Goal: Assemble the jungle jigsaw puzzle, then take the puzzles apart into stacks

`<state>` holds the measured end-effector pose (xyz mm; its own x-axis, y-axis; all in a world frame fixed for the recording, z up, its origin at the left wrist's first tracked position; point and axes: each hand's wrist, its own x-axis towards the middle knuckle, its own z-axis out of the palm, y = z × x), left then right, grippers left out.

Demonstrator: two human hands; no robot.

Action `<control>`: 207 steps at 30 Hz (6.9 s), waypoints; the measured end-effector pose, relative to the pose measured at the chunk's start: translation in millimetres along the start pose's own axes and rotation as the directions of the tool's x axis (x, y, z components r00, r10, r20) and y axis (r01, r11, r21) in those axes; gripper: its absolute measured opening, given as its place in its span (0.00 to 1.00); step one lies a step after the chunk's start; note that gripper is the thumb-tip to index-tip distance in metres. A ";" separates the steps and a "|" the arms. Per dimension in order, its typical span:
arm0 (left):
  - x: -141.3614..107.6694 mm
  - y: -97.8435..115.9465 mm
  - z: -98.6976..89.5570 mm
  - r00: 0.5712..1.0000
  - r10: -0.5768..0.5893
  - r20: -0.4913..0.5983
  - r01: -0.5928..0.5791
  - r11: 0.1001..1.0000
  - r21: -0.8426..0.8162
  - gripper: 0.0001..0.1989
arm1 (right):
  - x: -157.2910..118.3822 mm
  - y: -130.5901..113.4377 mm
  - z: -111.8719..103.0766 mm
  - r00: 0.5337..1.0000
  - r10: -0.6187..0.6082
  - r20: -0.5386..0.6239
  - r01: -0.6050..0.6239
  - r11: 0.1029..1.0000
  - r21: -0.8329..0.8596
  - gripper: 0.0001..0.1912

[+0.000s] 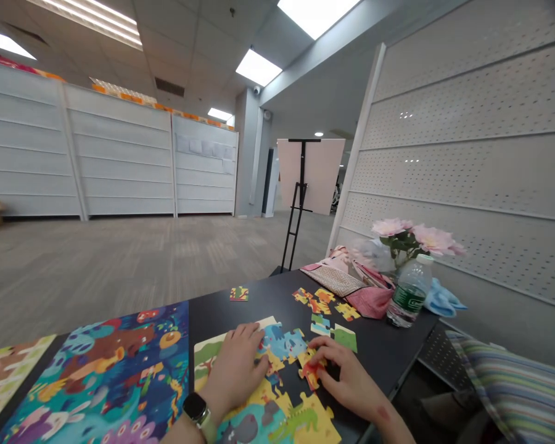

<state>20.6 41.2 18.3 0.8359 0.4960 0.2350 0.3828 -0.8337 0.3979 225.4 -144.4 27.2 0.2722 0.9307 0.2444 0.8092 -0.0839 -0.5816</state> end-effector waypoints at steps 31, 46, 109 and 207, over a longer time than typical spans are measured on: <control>0.2 2.3 -3.6 1.000 -0.004 0.002 0.004 1.000 -0.016 0.24 | -5.7 2.9 -5.5 0.995 -0.089 0.037 0.091 0.993 -0.077 0.13; 0.3 1.1 -2.3 1.000 -0.013 0.011 0.014 1.000 -0.010 0.24 | -14.3 -6.4 -5.7 0.990 -0.132 0.041 0.137 0.982 -0.129 0.14; -0.9 1.3 -3.3 1.000 0.017 0.001 -0.017 1.000 0.004 0.22 | -77.8 10.4 -6.0 0.892 -0.011 -0.453 -0.135 0.948 -0.288 0.11; -0.9 0.9 0.5 0.999 -0.002 -0.053 -0.002 0.997 -0.082 0.23 | 28.5 74.9 -50.5 0.981 0.153 0.118 -0.127 0.971 -0.205 0.35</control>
<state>20.4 39.9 18.0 0.8130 0.5099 0.2812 0.3473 -0.8122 0.4687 320.0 -142.2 29.8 0.3295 0.9423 0.0591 0.8573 -0.2724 -0.4368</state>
